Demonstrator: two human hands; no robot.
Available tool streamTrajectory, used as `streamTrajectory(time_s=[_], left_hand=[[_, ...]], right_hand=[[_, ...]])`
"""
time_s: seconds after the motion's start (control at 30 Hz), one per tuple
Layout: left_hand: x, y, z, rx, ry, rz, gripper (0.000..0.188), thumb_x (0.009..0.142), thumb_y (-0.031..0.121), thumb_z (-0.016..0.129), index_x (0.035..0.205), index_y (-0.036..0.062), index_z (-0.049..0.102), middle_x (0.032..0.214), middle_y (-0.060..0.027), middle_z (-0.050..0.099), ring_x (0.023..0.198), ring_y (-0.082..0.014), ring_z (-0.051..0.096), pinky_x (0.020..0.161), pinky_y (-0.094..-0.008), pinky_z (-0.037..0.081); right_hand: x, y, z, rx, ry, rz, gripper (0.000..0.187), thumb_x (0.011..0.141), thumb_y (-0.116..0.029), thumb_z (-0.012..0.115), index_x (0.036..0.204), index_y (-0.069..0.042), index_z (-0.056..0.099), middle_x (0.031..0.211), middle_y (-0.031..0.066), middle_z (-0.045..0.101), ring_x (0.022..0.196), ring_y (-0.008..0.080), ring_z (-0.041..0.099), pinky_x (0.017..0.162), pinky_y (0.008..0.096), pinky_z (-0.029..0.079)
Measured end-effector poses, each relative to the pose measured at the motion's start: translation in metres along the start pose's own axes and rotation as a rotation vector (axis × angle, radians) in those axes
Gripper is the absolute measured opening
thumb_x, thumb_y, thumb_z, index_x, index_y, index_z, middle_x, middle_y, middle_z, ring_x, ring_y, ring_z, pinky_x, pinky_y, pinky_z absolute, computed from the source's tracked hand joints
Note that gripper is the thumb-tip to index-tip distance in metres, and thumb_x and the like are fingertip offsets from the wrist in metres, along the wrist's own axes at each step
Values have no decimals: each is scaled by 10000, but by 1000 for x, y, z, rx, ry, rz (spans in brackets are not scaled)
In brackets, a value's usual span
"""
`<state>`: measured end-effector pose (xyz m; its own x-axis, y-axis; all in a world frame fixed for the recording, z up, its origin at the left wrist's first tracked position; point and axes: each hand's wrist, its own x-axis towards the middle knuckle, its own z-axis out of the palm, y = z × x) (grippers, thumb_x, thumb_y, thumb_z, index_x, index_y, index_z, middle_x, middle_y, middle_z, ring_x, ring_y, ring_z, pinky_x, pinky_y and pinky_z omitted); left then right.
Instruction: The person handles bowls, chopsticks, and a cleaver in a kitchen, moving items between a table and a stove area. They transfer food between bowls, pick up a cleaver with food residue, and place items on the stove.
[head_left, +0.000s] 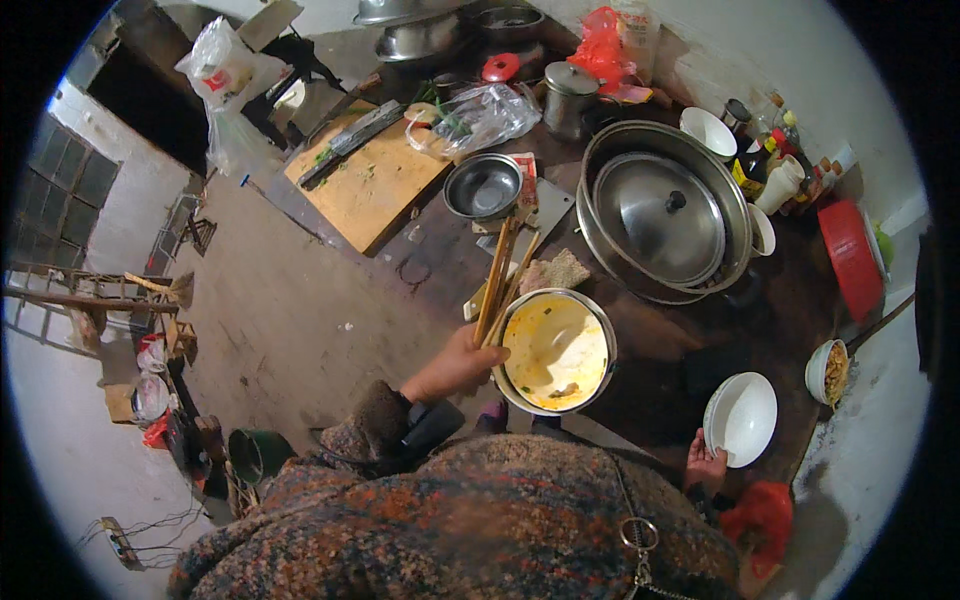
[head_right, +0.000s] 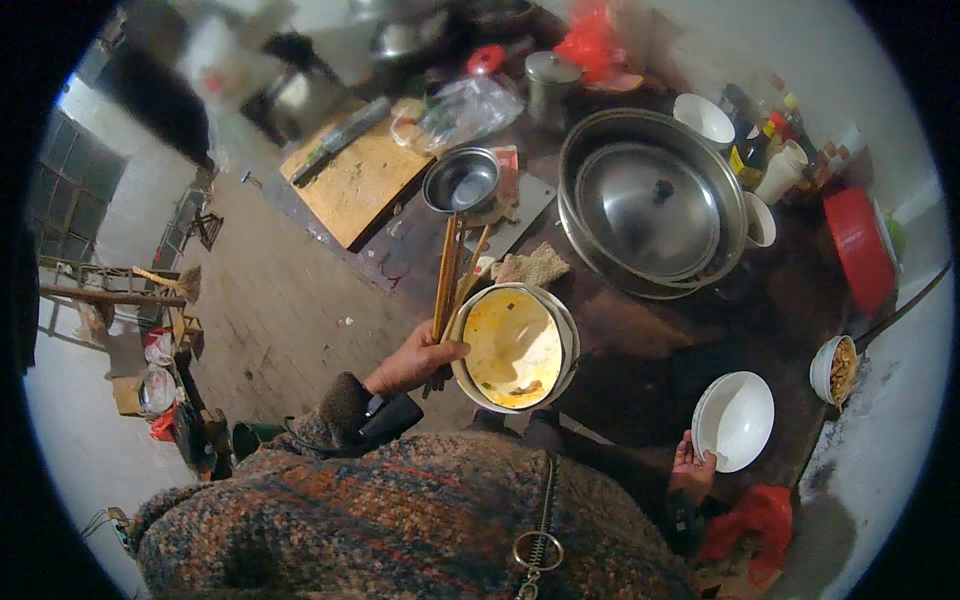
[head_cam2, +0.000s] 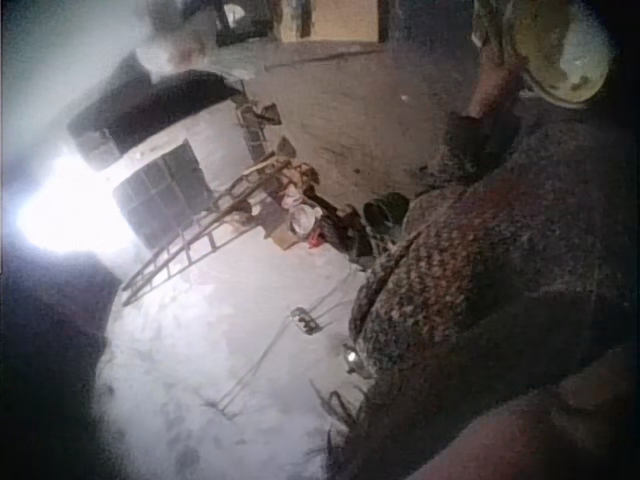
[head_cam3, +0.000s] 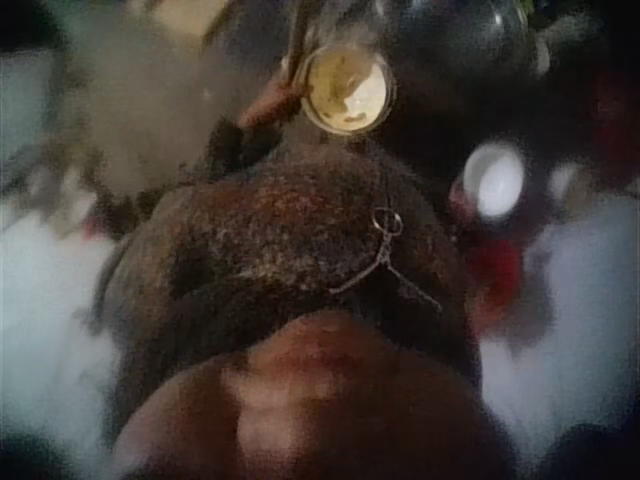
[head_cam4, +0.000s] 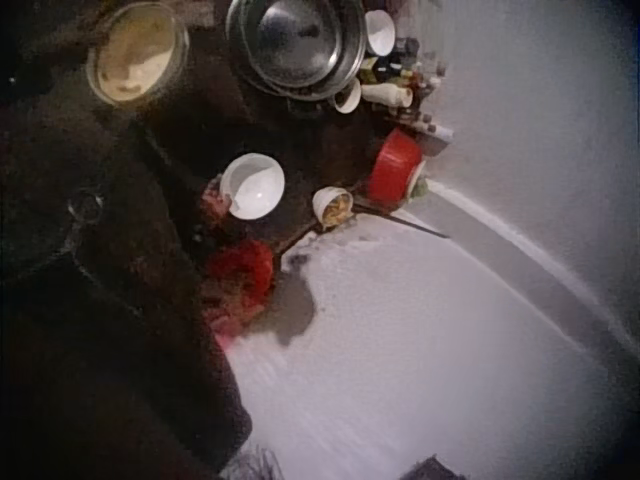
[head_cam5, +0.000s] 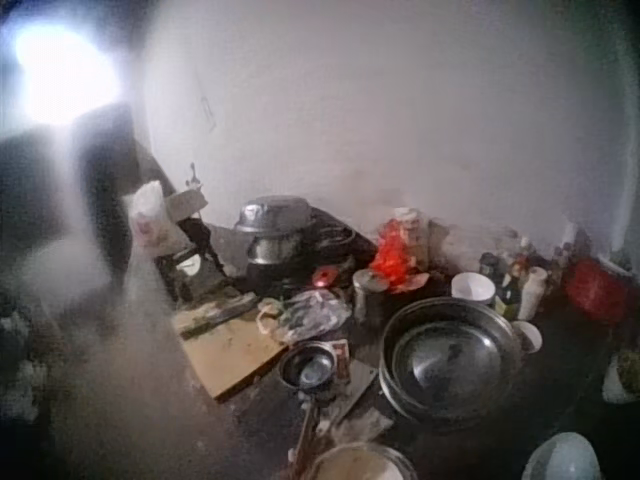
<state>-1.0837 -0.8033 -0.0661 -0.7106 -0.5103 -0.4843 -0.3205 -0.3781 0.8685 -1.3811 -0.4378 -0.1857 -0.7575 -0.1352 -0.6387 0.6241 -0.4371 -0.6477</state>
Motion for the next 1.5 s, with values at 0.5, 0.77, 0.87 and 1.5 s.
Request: streamTrajectory(time_s=[0.5, 0.77, 0.87, 1.5], left_hand=[[-83, -76, -111, -232, 213, -40, 294, 785, 120, 553, 1054, 11, 507, 752, -10, 584, 561, -84, 539, 481, -216, 443], [-122, -70, -93, -286, 550, 21, 192, 794, 164, 548, 920, 22, 528, 596, -6, 519, 408, -82, 471, 365, -229, 385], [-129, -64, -86, -336, 597, 75, 194, 791, 161, 544, 915, 12, 552, 629, -16, 551, 430, -80, 488, 374, -226, 390], [-142, -95, -206, -411, 557, 66, 232, 783, 170, 535, 942, 1, 544, 621, -32, 547, 385, -101, 471, 351, -242, 395]], right_hand=[[-107, 75, 128, -338, -533, 183, 500, 874, -225, 420, 1261, 79, 329, 1087, 244, 547, 977, 292, 564, 809, 367, 464], [-78, 110, 177, -545, -640, 329, 487, 862, -166, 432, 1263, 86, 317, 1097, 247, 538, 886, 317, 595, 711, 371, 500], [-65, 123, 182, -552, -624, 374, 455, 852, -132, 439, 1243, 86, 356, 1061, 234, 558, 870, 315, 604, 688, 375, 506], [-123, 150, 231, -1116, -734, 544, 278, 903, -251, 542, 1002, 8, 526, 854, 139, 612, 707, 212, 619, 612, 337, 530]])
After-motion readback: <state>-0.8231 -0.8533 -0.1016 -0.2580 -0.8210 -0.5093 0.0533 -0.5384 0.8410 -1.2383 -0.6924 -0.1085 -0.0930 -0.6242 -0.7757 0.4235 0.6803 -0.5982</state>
